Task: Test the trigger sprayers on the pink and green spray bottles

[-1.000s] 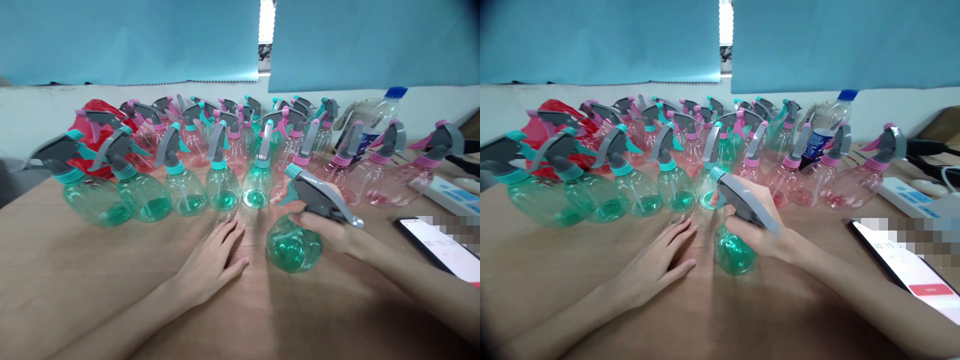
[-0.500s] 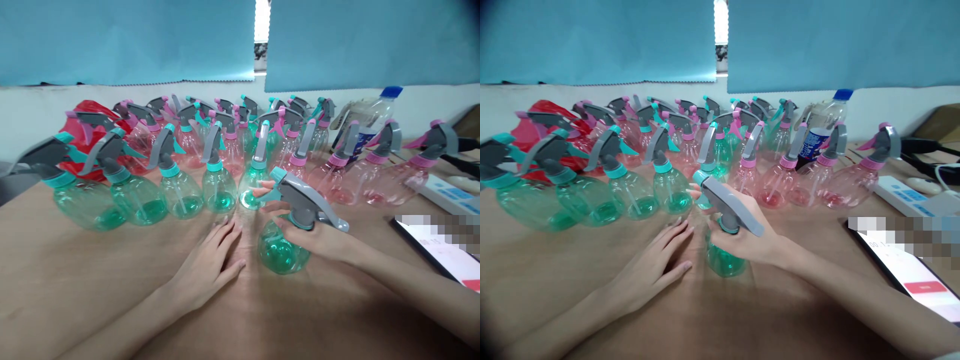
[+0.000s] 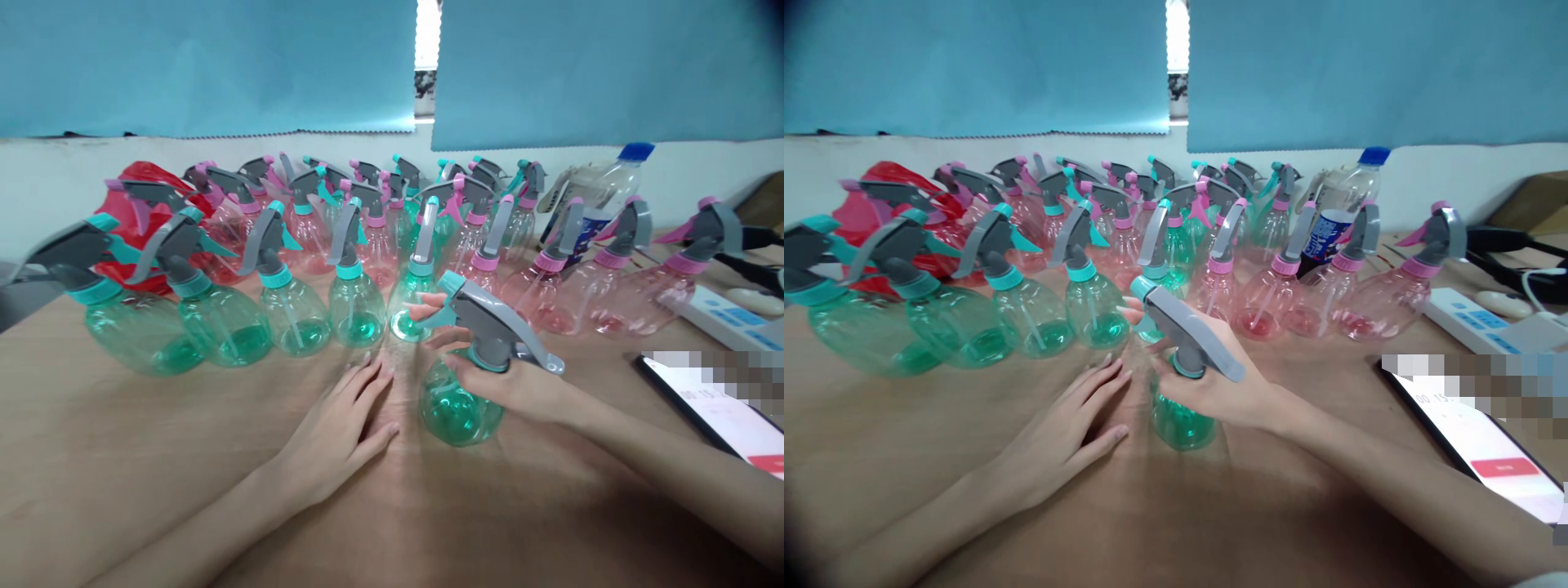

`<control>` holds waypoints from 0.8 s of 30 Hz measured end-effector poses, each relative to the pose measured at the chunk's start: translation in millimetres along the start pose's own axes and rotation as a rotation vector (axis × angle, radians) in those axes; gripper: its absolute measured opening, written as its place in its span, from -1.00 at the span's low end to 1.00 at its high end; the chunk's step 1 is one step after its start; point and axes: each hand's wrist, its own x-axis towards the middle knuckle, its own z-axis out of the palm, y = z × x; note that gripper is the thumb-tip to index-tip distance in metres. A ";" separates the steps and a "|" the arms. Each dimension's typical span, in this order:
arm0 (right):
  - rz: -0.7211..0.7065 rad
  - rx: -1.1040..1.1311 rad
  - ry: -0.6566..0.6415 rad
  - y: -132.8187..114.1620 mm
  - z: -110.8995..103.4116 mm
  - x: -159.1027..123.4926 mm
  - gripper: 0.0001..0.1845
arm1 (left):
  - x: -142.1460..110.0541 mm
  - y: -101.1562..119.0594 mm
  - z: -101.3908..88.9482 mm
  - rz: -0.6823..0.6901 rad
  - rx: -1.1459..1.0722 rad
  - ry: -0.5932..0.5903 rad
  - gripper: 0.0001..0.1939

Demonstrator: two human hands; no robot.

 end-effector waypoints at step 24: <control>-0.003 0.037 -0.015 -4.9 -0.9 0.6 -0.45 | -1.0 -0.6 0.2 0.008 -0.003 -0.001 -0.39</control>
